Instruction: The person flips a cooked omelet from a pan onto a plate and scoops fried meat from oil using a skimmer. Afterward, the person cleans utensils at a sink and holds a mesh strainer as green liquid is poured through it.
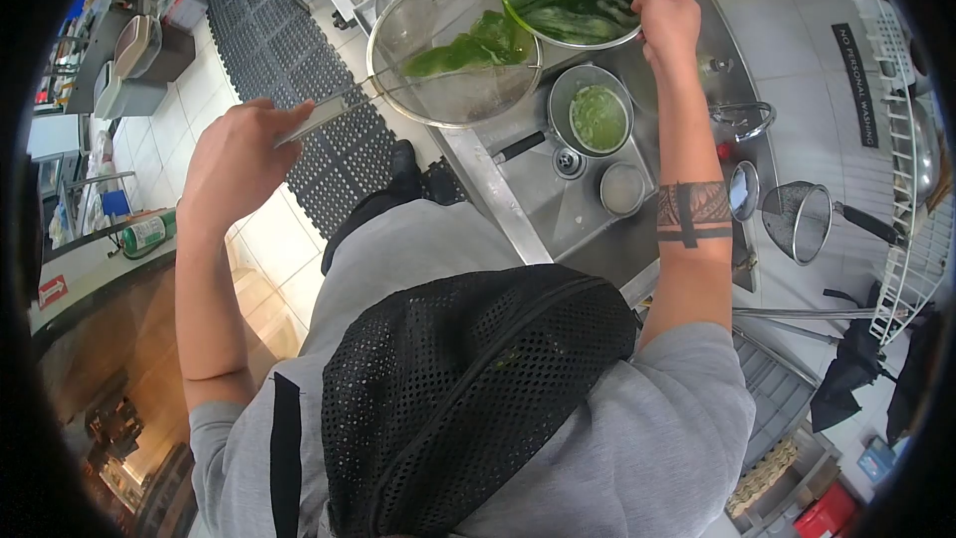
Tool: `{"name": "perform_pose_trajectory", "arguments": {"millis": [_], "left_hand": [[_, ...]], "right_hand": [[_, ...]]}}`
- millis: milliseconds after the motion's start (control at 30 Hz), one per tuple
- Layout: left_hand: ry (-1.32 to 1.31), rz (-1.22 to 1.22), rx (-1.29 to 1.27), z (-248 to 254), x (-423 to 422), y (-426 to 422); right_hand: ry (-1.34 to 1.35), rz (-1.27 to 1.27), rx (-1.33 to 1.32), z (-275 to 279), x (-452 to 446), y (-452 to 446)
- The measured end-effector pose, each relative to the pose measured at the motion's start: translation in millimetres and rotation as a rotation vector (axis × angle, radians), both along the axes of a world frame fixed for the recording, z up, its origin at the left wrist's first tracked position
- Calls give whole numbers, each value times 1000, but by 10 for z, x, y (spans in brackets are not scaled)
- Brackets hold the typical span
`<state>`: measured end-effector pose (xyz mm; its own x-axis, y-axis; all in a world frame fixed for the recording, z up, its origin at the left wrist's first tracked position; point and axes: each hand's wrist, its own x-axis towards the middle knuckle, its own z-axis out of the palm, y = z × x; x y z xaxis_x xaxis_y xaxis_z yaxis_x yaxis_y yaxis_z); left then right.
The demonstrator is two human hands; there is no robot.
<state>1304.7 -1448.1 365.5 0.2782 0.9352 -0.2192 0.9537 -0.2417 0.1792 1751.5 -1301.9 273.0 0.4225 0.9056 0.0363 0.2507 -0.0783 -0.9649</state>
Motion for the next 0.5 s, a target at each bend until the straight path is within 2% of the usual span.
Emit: {"name": "perform_pose_trajectory", "arguments": {"millis": [500], "left_hand": [[25,7,7,31,41,27]], "right_hand": [[-9,18,0,-36,23,63]]}}
